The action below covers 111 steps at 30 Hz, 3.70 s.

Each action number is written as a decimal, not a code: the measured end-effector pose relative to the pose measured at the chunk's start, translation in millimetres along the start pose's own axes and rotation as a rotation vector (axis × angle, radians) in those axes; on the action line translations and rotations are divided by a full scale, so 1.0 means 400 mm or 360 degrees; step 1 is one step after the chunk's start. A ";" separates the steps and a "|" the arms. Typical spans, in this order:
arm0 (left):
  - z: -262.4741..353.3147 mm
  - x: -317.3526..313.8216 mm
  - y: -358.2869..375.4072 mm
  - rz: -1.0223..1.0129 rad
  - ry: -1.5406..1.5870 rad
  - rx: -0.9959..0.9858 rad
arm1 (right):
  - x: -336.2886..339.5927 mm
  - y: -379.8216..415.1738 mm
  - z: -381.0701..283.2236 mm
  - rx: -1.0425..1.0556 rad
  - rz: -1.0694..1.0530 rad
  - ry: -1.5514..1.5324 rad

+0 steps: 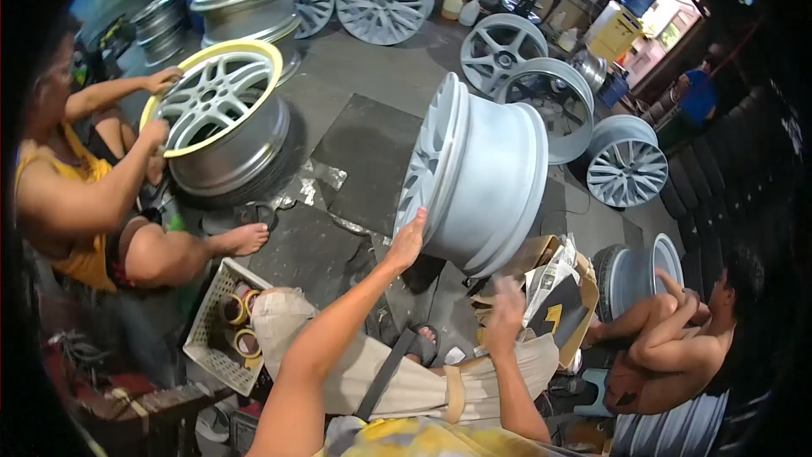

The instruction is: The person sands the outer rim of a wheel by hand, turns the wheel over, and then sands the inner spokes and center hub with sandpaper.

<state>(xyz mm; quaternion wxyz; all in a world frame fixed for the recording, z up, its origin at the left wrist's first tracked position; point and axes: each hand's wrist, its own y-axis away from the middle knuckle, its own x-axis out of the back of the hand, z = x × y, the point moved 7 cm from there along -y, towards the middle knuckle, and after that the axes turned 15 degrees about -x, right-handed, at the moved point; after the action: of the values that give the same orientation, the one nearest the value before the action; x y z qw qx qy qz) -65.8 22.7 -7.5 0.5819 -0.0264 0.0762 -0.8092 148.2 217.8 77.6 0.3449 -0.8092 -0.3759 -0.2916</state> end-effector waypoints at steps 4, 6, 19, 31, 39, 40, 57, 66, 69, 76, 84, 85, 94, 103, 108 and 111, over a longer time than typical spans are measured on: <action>0.008 0.071 0.065 -0.0070 0.0036 0.0111 | 0.018 -0.031 -0.006 -0.0501 0.0222 -0.0309; -0.001 0.020 0.073 -0.0054 0.0148 0.0088 | -0.070 -0.045 0.120 -0.0754 0.0036 -0.0694; 0.041 0.043 0.136 -0.0044 0.0057 0.0218 | -0.150 -0.024 0.136 -0.0612 -0.0136 -0.0541; 0.348 0.064 0.212 -0.0254 0.0176 0.0389 | 0.094 -0.032 -0.061 -0.0781 -0.0002 -0.0904; 0.388 0.061 0.029 -0.0160 0.0230 0.0057 | 0.018 -0.275 -0.045 -0.1008 -0.0278 -0.2059; 0.397 0.059 -0.007 -0.0228 0.0022 -0.0124 | 0.007 -0.293 -0.022 -0.1265 -0.0331 -0.2112; 0.390 0.023 -0.479 0.0218 -0.0946 -0.0496 | -0.203 -0.745 -0.344 0.0154 -0.0002 0.0634; 0.376 0.011 -0.527 0.0133 -0.0959 -0.0449 | -0.122 -0.130 -0.145 0.1231 -0.0326 0.0761; 0.400 0.002 -0.460 0.0134 -0.0944 -0.0463 | -0.033 -0.286 -0.217 0.1248 -0.0153 0.0943; 0.419 0.038 -0.372 0.0157 -0.0933 -0.0520 | -0.219 -0.853 -0.296 0.0286 -0.0271 0.0641; 0.401 0.022 -0.400 0.0168 -0.0858 -0.0575 | -0.190 -0.165 -0.321 0.0978 -0.0040 0.0238; 0.413 0.027 -0.387 0.0182 -0.0861 -0.0574 | -0.163 -0.186 -0.316 0.0990 -0.0044 0.0233; 0.434 0.043 -0.261 0.0209 -0.0793 -0.0597 | -0.229 -0.742 -0.402 0.0236 -0.0328 -0.0034; 0.421 0.043 -0.310 0.0321 -0.0490 -0.0431 | -0.174 -0.186 -0.423 0.0616 0.0185 -0.0196; 0.441 0.039 -0.196 0.0204 -0.0442 -0.0547 | -0.160 -0.421 -0.475 0.0448 0.0147 -0.0343; 0.444 0.045 -0.112 0.0284 -0.0292 -0.0658 | -0.268 -0.711 -0.439 0.0286 -0.0004 -0.0117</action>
<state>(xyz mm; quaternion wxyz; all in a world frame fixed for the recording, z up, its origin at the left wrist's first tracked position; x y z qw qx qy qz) -90.4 3.3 174.1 0.6377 -0.2115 0.1889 -0.7161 -178.1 174.0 199.7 0.4017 -0.7847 -0.4139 -0.2273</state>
